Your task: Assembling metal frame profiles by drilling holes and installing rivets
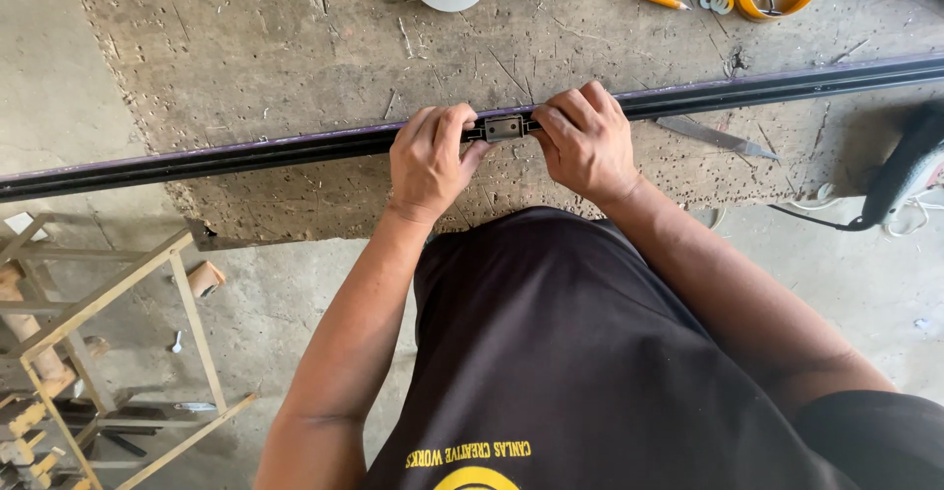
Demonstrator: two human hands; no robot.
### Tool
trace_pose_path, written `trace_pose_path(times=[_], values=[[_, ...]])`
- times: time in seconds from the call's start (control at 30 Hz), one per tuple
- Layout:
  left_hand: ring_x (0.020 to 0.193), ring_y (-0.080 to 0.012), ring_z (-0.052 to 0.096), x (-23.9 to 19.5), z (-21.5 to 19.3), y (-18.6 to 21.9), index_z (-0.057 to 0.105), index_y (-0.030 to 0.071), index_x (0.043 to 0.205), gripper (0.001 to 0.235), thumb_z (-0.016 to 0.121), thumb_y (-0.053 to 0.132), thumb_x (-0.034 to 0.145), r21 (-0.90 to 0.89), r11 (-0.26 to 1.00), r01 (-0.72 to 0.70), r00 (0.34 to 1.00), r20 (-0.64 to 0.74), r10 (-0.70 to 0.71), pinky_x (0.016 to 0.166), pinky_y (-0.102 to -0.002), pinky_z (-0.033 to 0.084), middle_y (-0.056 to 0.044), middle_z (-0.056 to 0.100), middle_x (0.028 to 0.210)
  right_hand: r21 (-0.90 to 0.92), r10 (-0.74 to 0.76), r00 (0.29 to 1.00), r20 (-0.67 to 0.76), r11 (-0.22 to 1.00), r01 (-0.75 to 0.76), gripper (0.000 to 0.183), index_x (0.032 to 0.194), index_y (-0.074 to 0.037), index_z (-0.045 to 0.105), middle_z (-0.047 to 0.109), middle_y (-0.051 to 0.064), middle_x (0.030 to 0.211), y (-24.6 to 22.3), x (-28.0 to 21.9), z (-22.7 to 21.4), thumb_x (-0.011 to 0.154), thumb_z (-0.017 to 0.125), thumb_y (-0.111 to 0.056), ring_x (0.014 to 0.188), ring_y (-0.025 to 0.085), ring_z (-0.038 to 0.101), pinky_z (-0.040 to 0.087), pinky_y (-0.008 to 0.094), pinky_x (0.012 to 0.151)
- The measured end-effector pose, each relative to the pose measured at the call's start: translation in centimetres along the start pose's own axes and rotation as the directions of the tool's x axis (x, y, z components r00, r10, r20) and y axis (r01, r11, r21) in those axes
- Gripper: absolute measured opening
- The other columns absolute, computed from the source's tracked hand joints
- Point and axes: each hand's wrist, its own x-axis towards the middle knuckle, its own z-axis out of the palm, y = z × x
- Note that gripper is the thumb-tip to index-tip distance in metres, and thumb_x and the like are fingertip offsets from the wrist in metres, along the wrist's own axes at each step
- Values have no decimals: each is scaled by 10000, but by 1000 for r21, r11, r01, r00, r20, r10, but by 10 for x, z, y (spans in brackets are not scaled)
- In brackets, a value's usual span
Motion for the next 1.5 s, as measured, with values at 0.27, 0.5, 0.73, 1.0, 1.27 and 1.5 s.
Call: trace_pose_path(times=[0.27,0.5,0.73,1.0,1.27,1.5], values=[[833,-211,705,1,1,2,596,180,1043,556,977,301,656,-10,1000,-22,1000,-2,22,792,-337,597,6,674,840,-17,15,1000,17,1000,-15,101,951,-98,719,613,78,896,-1,1,-1,952,746,-195,756,283,561,514,377,642],[887,-226,703,3,-5,6,595,185,1045,504,946,301,702,9,999,-42,999,-11,42,807,-350,594,-9,659,898,-15,32,999,7,999,-32,121,971,-102,714,617,75,910,2,-4,3,936,768,-203,766,282,562,518,374,646],[899,-218,699,2,-1,4,584,194,1117,472,882,338,780,53,997,-57,997,-41,59,787,-341,588,-4,648,923,115,47,991,126,991,-62,577,1307,-19,639,649,158,970,4,-7,-4,829,857,-256,807,345,600,545,418,727],[938,-231,682,-2,-1,7,581,185,1207,495,842,353,821,113,989,-91,991,-84,100,808,-363,578,-21,632,978,-70,77,989,125,995,-69,553,1204,-128,710,635,52,985,-8,0,0,737,919,-338,823,264,573,542,375,683],[852,-199,639,10,-21,19,619,133,1099,232,707,322,996,92,988,-124,987,-92,132,737,-321,507,-34,658,983,-282,1,990,144,958,41,412,1187,-149,655,609,39,1060,-14,-4,2,955,778,-467,857,242,522,476,360,606],[767,-176,603,17,-20,19,636,125,1022,241,618,365,1007,163,969,-183,951,-222,217,676,-310,462,-24,632,932,-354,-85,993,84,929,109,343,1091,-192,687,598,8,1042,-12,0,3,942,785,-484,831,214,523,449,328,615]])
